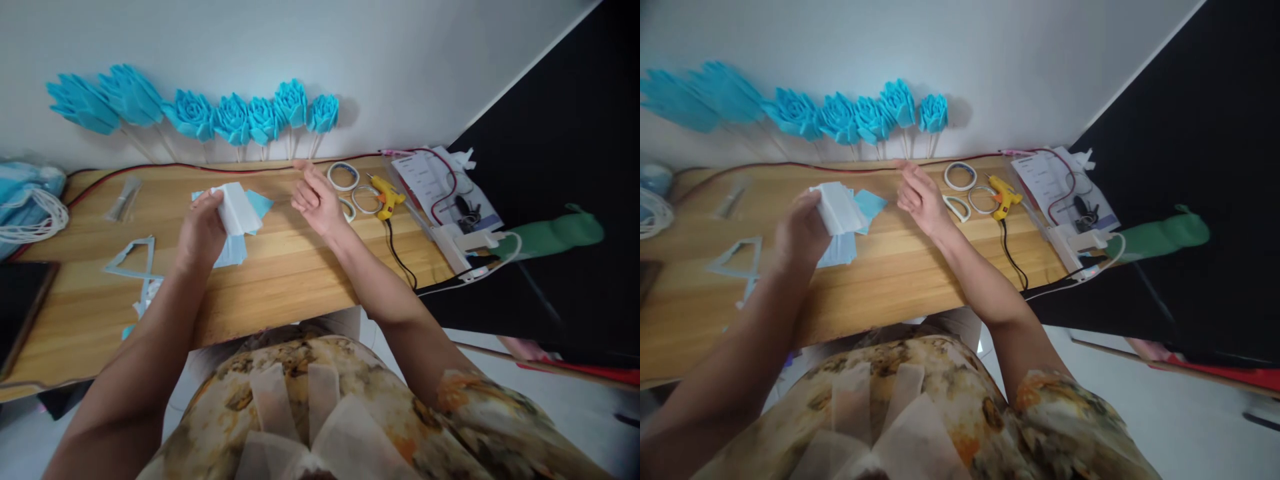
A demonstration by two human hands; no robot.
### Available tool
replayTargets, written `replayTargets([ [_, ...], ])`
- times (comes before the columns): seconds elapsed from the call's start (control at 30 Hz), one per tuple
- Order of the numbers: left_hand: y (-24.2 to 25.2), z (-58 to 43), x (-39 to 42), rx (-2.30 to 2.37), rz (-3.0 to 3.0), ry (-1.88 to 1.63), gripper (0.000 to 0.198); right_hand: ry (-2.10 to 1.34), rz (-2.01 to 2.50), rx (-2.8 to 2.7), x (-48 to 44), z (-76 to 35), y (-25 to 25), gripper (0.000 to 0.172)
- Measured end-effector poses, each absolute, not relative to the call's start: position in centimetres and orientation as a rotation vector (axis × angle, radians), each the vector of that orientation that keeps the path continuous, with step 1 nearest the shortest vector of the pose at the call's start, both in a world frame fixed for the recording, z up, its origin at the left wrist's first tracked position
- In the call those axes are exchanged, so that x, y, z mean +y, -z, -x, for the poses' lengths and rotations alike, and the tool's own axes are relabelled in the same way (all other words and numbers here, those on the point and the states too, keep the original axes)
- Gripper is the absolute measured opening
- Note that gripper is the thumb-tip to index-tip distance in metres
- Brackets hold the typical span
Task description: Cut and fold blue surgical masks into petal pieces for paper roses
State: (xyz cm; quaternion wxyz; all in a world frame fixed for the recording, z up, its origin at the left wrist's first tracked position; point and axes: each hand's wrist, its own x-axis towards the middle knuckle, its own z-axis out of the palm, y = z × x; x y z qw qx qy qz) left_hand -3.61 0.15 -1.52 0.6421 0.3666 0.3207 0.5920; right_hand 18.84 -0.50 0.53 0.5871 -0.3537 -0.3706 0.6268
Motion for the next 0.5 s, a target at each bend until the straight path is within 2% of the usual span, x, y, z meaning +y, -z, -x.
replayTargets([
  [0.13,0.6,3.2,-0.5,0.669,-0.769,-1.326,0.014,-1.445,0.87,-0.965,-0.4,-17.9,0.3,0.049],
  [0.23,0.4,3.1,-0.6,0.665,-0.757,-1.307,0.014,-1.577,0.882,-0.998,-0.7,-17.1,1.1,0.046],
  [0.37,0.8,3.1,-0.4,0.701,-0.793,-1.277,0.02,-1.727,0.891,-1.097,-1.2,-16.2,2.2,0.054],
  [0.5,1.4,3.0,-0.2,0.8,-0.936,-1.367,0.034,-1.454,0.992,-1.163,-1.2,-16.1,2.6,0.056],
])
